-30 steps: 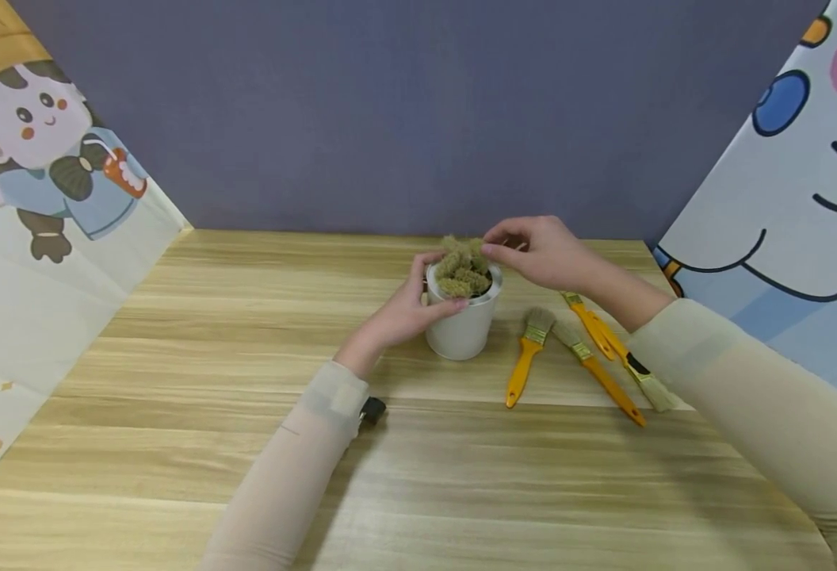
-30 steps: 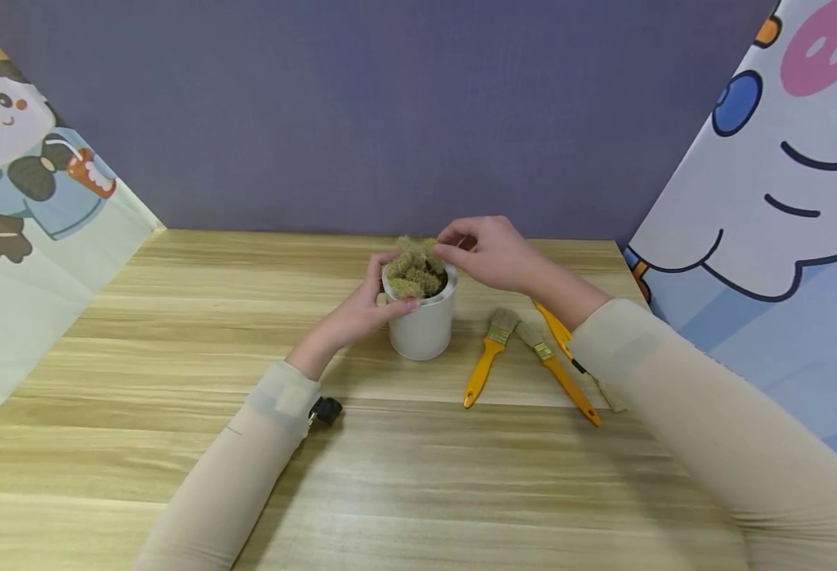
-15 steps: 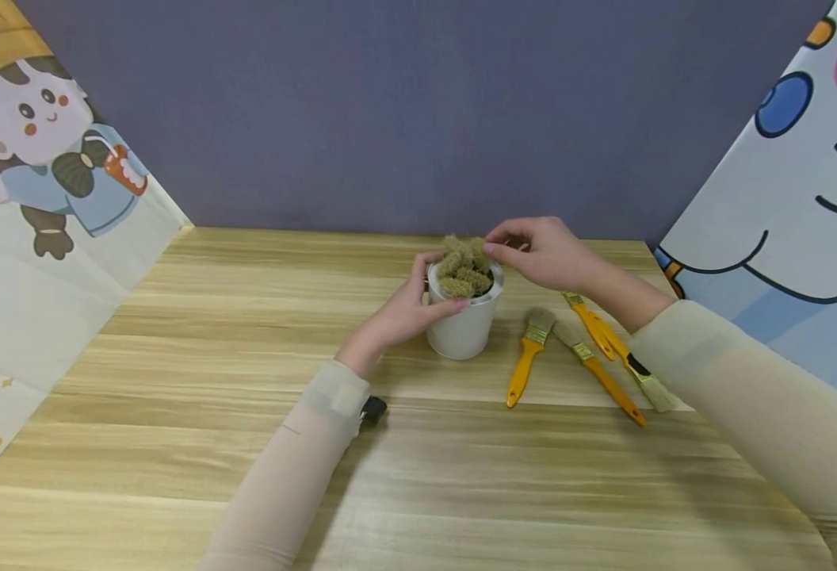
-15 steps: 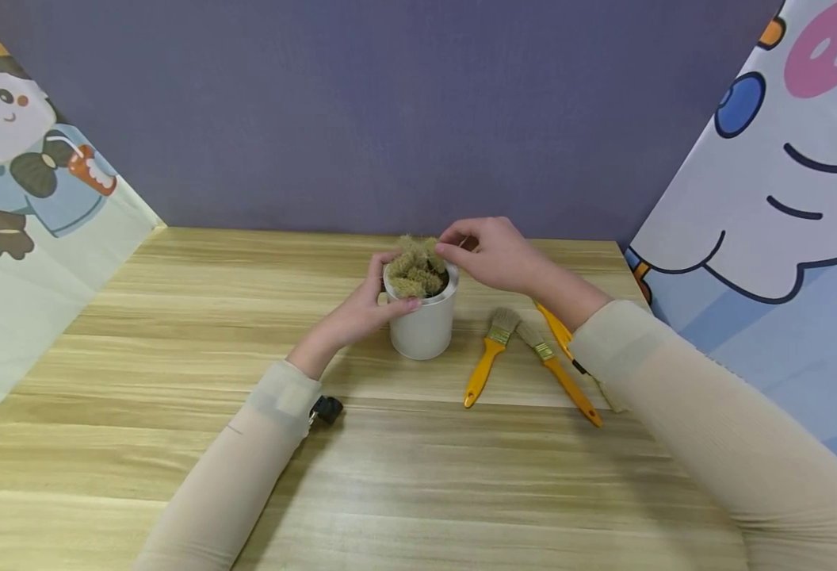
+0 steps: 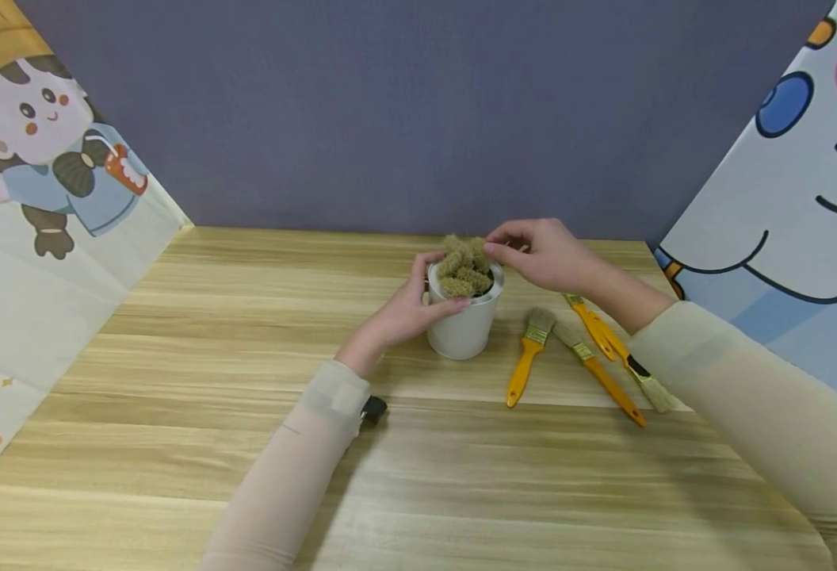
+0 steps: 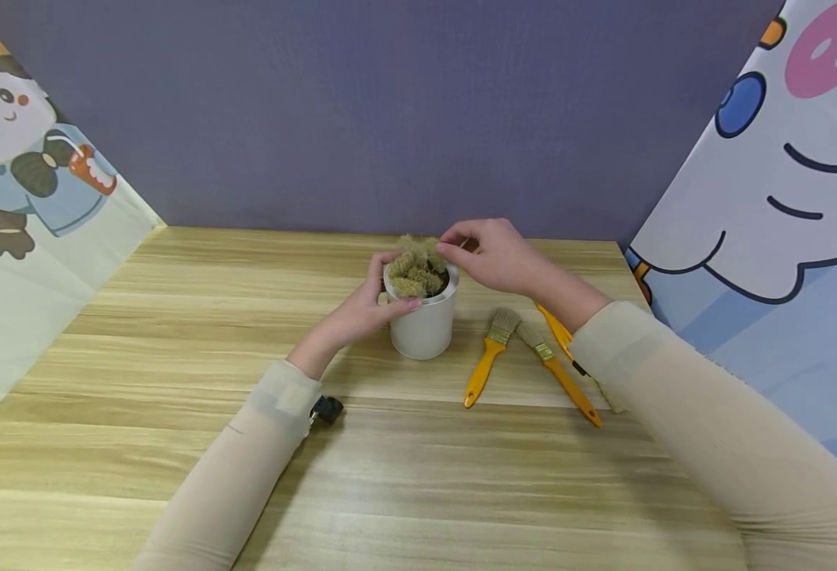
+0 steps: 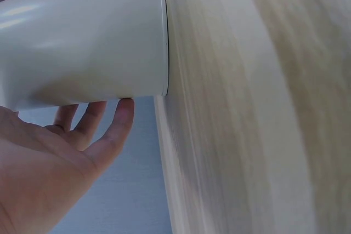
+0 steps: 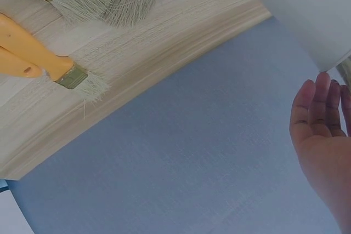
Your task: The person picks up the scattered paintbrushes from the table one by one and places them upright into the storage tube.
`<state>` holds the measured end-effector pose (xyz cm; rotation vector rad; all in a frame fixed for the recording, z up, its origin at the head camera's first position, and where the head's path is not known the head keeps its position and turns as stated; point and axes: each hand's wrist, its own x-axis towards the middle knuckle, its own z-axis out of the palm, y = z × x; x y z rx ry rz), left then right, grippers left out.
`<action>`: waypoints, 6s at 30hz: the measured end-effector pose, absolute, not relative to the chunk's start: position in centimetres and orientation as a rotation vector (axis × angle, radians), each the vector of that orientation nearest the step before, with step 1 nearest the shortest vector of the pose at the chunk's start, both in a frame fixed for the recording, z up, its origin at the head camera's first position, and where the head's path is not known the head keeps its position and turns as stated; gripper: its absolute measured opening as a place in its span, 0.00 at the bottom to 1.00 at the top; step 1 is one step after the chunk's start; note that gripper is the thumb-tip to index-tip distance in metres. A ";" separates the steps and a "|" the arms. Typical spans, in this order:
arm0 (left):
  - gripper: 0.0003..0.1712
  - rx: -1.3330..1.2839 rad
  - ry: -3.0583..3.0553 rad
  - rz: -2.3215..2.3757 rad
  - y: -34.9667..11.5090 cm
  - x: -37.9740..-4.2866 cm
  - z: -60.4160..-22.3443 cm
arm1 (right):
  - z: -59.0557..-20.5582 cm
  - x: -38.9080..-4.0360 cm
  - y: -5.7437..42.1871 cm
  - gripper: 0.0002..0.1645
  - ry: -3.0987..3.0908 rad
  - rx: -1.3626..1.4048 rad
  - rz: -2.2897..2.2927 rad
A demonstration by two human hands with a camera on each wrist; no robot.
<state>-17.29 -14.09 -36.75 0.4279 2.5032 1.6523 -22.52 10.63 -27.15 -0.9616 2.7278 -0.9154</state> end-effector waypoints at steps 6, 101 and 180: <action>0.53 0.423 2.499 1.661 -14.2 -17.3 -37.0 | -27.3 -22.5 10.6 0.23 2.719 -0.943 -0.910; 0.56 0.416 2.483 1.635 -14.1 -17.5 -36.9 | -37.5 -28.7 22.5 0.39 2.776 -0.534 -0.397; 0.57 0.451 2.460 1.592 -14.3 -17.5 -36.6 | -24.7 -19.1 9.5 0.16 2.803 -0.812 -1.142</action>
